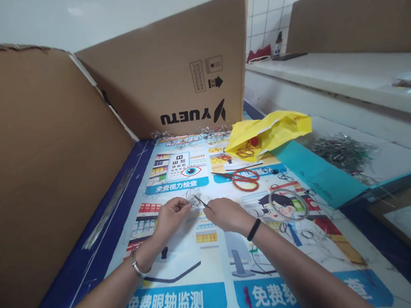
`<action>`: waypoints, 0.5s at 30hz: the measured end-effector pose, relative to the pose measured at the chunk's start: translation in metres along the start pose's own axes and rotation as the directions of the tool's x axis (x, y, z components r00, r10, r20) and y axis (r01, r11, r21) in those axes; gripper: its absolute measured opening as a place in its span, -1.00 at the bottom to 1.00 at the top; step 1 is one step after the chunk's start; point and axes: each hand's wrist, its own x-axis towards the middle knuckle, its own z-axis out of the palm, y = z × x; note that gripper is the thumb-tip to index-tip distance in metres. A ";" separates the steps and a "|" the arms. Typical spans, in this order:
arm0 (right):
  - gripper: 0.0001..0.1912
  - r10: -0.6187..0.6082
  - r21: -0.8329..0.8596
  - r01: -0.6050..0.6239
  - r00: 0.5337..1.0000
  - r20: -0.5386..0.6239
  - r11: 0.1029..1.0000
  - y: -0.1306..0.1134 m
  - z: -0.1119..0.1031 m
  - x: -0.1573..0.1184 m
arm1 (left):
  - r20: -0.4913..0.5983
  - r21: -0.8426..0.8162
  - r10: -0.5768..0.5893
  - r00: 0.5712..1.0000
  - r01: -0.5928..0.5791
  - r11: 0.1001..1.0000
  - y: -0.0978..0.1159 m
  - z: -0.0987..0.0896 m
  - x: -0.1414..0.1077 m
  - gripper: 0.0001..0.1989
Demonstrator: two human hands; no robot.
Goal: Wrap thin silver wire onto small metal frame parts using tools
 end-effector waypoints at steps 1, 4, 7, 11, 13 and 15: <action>-0.64 -0.010 -0.058 0.009 1.000 -0.023 0.998 0.000 0.000 0.000 | 0.002 0.005 0.003 1.000 -0.003 1.000 -0.001 0.000 0.000 -0.87; -0.61 0.004 -0.193 -0.012 0.999 -0.042 0.981 -0.002 0.000 -0.002 | 0.005 0.019 0.012 1.000 -0.012 1.000 -0.002 -0.002 0.001 -0.89; -0.59 0.045 -0.275 -0.054 0.998 -0.039 0.960 -0.008 0.002 -0.005 | -0.001 0.022 0.033 0.999 -0.033 0.999 -0.002 -0.003 0.002 -0.91; -0.58 0.065 -0.358 -0.090 0.995 -0.081 0.930 -0.013 0.005 -0.007 | -0.004 0.027 0.109 0.994 -0.109 0.994 -0.002 -0.004 0.004 -0.92; -0.58 0.068 -0.376 -0.103 0.992 -0.106 0.921 -0.014 0.007 -0.008 | -0.006 0.023 0.132 0.991 -0.132 0.991 -0.003 -0.005 0.004 -0.92; -0.59 0.073 -0.391 -0.119 0.989 -0.131 0.913 -0.015 0.007 -0.008 | -0.008 0.020 0.145 0.989 -0.145 0.989 -0.004 -0.005 0.005 -0.92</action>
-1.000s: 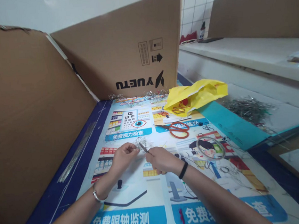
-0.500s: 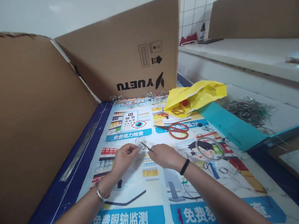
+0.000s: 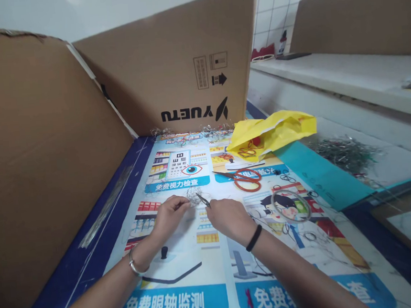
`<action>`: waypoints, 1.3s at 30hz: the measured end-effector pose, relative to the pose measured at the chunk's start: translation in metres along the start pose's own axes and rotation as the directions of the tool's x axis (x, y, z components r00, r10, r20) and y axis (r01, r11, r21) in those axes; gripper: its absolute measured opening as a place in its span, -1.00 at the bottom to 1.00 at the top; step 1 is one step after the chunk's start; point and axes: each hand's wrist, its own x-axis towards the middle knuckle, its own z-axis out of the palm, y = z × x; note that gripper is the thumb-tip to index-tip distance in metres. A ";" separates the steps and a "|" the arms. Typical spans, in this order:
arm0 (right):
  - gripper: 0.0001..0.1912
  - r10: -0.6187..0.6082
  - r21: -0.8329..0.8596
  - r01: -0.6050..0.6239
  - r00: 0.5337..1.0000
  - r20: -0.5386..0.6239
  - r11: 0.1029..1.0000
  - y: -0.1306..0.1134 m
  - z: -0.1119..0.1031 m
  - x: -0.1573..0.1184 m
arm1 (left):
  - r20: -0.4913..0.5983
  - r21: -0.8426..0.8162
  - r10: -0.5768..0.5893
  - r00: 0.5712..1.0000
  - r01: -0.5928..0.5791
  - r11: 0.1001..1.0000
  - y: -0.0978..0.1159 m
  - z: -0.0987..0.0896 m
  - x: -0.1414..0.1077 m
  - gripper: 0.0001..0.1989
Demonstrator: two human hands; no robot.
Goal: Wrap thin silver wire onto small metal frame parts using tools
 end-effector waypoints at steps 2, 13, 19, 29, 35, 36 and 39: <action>-0.60 0.011 -0.021 -0.011 1.000 -0.019 1.000 -0.001 0.000 0.000 | 0.004 0.002 0.011 1.000 -0.011 1.000 -0.001 0.000 0.000 -0.92; -0.65 0.012 -0.076 -0.020 0.994 -0.107 0.997 -0.009 0.003 0.000 | 0.002 0.025 0.074 0.997 -0.074 0.997 -0.005 0.001 0.000 -0.91; -0.65 0.028 -0.067 -0.034 0.995 -0.092 0.997 -0.008 0.003 0.001 | -0.005 0.031 0.058 0.998 -0.058 0.998 -0.006 0.001 0.000 -0.91; -0.66 0.026 -0.078 -0.035 0.994 -0.106 0.996 -0.008 0.004 0.003 | 0.066 -0.024 -0.136 0.989 0.138 0.990 -0.007 0.000 0.001 -0.85; -0.64 0.027 -0.080 -0.036 0.993 -0.113 0.996 -0.009 0.004 0.003 | 0.079 -0.066 -0.136 0.988 0.141 0.988 -0.009 0.000 0.001 -0.74; -0.65 0.023 -0.080 -0.033 0.993 -0.114 0.996 -0.009 0.004 0.003 | 0.078 -0.071 -0.130 0.988 0.136 0.988 -0.009 0.000 0.001 -0.73; -0.66 0.020 -0.086 -0.030 0.992 -0.121 0.996 -0.011 0.005 0.004 | 0.074 -0.112 -0.119 0.990 0.126 0.986 -0.009 0.000 0.002 -0.73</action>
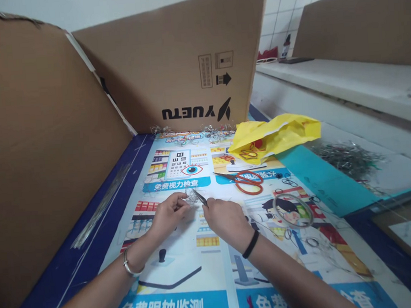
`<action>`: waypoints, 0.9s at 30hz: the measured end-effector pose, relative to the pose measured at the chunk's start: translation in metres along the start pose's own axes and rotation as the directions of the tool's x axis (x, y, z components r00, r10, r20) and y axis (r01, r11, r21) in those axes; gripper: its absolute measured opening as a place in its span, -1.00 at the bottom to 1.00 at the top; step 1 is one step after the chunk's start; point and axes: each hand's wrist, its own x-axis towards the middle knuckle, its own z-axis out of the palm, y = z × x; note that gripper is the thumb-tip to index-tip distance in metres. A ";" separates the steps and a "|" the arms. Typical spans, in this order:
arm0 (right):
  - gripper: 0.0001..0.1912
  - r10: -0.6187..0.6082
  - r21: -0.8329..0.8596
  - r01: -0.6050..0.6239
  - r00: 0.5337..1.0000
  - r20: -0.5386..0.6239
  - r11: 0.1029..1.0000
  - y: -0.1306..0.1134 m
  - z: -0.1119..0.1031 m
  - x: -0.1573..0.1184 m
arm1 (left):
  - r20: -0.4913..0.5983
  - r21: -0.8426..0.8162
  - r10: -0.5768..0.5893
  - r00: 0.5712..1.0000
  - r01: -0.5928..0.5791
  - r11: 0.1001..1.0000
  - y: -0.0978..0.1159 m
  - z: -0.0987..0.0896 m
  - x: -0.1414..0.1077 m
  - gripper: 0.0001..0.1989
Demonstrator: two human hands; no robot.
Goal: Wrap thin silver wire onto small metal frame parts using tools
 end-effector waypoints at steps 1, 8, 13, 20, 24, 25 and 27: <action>-0.66 0.002 -0.002 -0.002 1.000 -0.005 1.000 -0.001 0.000 0.000 | 0.000 -0.025 0.000 1.000 0.000 1.000 0.000 0.000 0.001 -0.74; -0.68 0.015 0.006 -0.015 0.999 -0.035 1.000 -0.001 0.002 0.000 | 0.013 -0.143 -0.051 0.999 0.052 0.988 0.003 -0.001 0.004 -0.86; -0.68 0.009 0.004 -0.009 0.999 -0.038 1.000 -0.001 0.003 0.002 | 0.004 -0.105 -0.024 1.000 0.025 0.994 0.002 -0.003 0.003 -0.87; -0.68 0.024 0.012 -0.024 0.999 -0.032 1.000 -0.007 0.002 0.006 | -0.004 -0.044 0.070 0.998 -0.070 0.997 0.003 -0.006 0.005 -0.87; -0.68 0.029 -0.001 -0.029 0.999 -0.043 1.000 -0.009 0.003 0.006 | -0.008 -0.035 0.098 0.995 -0.098 0.995 0.003 -0.006 0.005 -0.87; -0.68 0.028 -0.002 -0.028 0.999 -0.041 1.000 -0.009 0.003 0.007 | -0.009 -0.037 0.102 0.995 -0.102 0.994 0.002 -0.006 0.005 -0.87; -0.69 0.028 -0.003 -0.028 0.999 -0.043 1.000 -0.010 0.005 0.007 | -0.015 -0.044 0.108 0.994 -0.109 0.993 0.001 -0.006 0.005 -0.87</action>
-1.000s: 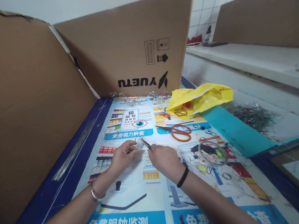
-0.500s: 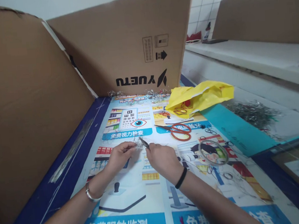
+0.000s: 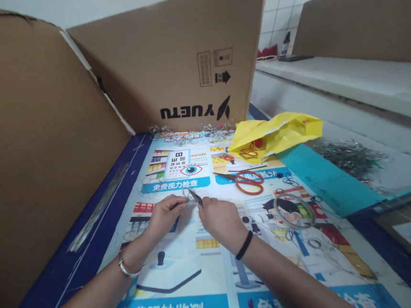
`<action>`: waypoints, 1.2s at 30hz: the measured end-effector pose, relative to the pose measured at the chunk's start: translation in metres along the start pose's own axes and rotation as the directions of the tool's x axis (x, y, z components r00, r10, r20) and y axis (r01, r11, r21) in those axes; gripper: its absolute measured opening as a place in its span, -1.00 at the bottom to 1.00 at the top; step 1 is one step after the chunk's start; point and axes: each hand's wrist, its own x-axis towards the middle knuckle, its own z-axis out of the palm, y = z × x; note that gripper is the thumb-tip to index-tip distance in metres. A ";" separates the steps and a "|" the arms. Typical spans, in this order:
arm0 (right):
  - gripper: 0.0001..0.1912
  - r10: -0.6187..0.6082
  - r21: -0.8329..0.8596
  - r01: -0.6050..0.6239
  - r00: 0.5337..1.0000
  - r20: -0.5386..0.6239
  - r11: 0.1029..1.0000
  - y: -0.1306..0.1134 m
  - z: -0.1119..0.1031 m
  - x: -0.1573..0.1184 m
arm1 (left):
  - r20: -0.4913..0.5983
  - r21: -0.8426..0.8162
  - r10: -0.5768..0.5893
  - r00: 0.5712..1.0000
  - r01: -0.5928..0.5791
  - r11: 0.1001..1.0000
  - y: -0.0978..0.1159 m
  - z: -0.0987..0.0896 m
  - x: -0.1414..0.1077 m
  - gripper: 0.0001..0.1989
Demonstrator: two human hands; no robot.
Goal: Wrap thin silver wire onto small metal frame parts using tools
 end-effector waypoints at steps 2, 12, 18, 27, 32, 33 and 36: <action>-0.70 -0.005 0.001 0.005 1.000 -0.015 1.000 0.000 0.002 0.000 | -0.004 -0.007 0.004 1.000 -0.004 1.000 -0.002 0.001 0.000 -0.86; -0.71 -0.025 -0.003 0.024 0.999 -0.036 1.000 -0.002 0.004 -0.003 | -0.018 0.039 0.080 0.997 -0.079 0.996 -0.005 0.002 -0.002 -0.85; -0.70 -0.023 0.018 0.023 1.000 -0.016 1.000 -0.002 0.003 -0.003 | -0.007 0.093 0.146 0.989 -0.145 0.985 0.000 0.002 -0.003 -0.85; -0.68 -0.018 0.069 0.019 1.000 -0.018 0.997 0.001 0.002 -0.002 | -0.001 0.099 -0.012 1.000 0.012 0.995 0.010 0.001 -0.004 -0.90; -0.69 -0.043 0.067 0.045 0.999 -0.023 0.997 0.002 0.002 -0.003 | 0.042 -0.034 -0.094 0.995 0.095 0.995 0.021 -0.002 -0.005 -0.87; -0.69 -0.050 0.069 0.051 0.998 -0.025 0.996 0.002 0.002 -0.003 | 0.041 -0.046 -0.098 0.994 0.100 0.994 0.022 -0.002 -0.005 -0.87; -0.68 -0.058 0.072 0.060 0.998 -0.031 0.996 0.001 0.003 -0.003 | 0.050 -0.096 -0.118 0.992 0.122 0.988 0.023 -0.001 -0.005 -0.85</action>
